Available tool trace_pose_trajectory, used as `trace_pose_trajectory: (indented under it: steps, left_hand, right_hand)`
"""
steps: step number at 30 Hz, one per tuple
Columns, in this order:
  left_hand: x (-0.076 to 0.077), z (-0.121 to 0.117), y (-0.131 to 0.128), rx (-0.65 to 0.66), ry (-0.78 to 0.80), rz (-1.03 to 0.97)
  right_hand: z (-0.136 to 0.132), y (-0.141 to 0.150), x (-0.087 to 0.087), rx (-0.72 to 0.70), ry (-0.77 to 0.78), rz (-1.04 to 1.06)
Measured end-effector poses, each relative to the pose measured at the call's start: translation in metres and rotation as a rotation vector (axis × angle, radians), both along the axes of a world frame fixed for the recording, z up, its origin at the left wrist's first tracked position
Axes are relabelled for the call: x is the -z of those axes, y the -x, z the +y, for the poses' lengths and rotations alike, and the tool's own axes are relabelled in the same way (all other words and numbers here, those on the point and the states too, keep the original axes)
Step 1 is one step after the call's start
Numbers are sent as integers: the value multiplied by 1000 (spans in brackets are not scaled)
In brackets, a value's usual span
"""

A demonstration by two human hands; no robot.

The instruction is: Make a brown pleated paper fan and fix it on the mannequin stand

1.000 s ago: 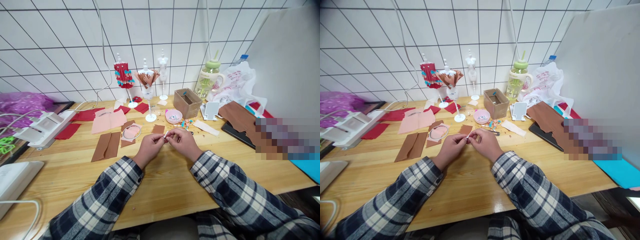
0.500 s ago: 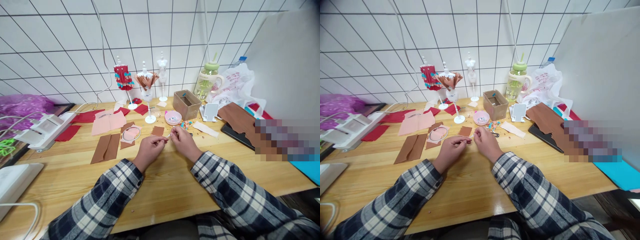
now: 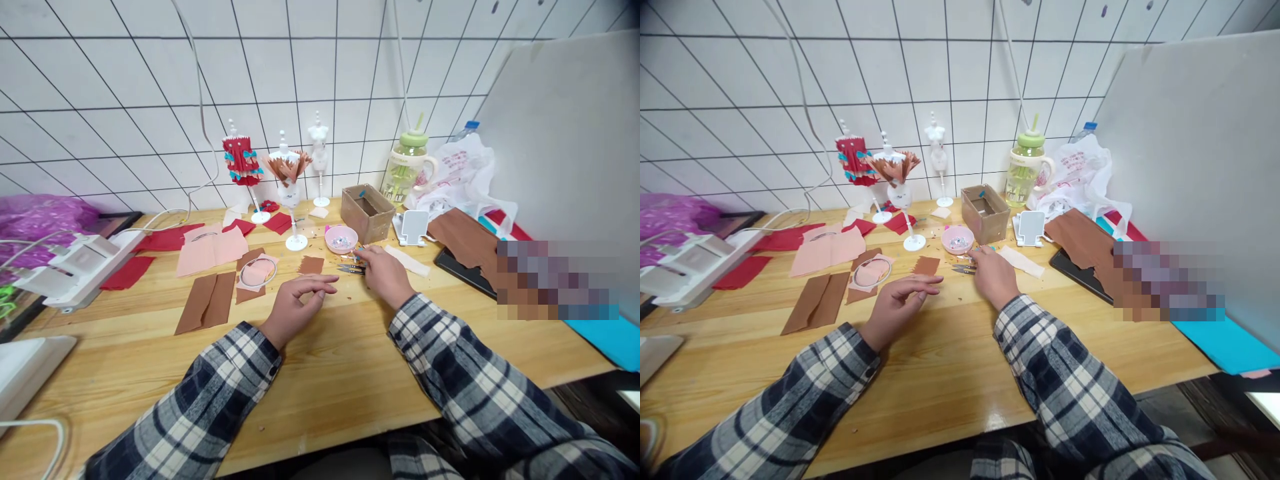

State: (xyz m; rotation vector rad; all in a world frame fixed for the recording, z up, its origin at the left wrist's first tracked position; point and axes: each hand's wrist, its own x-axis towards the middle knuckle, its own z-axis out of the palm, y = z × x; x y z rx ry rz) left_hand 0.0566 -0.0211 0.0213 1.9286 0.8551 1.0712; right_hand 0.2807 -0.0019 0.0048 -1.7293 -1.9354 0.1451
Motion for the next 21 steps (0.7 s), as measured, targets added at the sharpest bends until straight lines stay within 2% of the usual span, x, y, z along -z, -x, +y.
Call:
trace_pose_trajectory:
  steps: [5, 7, 10, 13, 15, 18, 21]
  left_hand:
    - [8, 7, 3, 34, 194, -176]
    - [12, 11, 3, 33, 272, -308]
    - [15, 15, 3, 37, 348, -407]
    - [17, 17, 3, 48, 348, -370]
    - [17, 17, 4, 57, 340, -334]
    - [19, 17, 6, 64, 327, -281]
    - [18, 17, 7, 79, 306, -212]
  right_hand:
    - [-5, 10, -5, -22, -84, 113]
    - [-10, 19, -10, -99, -64, 220]
    - [-17, 33, -13, -266, 44, 517]
    - [-22, 44, -14, -416, 251, 834]
    - [-25, 50, -13, -434, 351, 938]
    - [-26, 54, -12, -367, 404, 985]
    - [-25, 54, -12, -357, 433, 932]
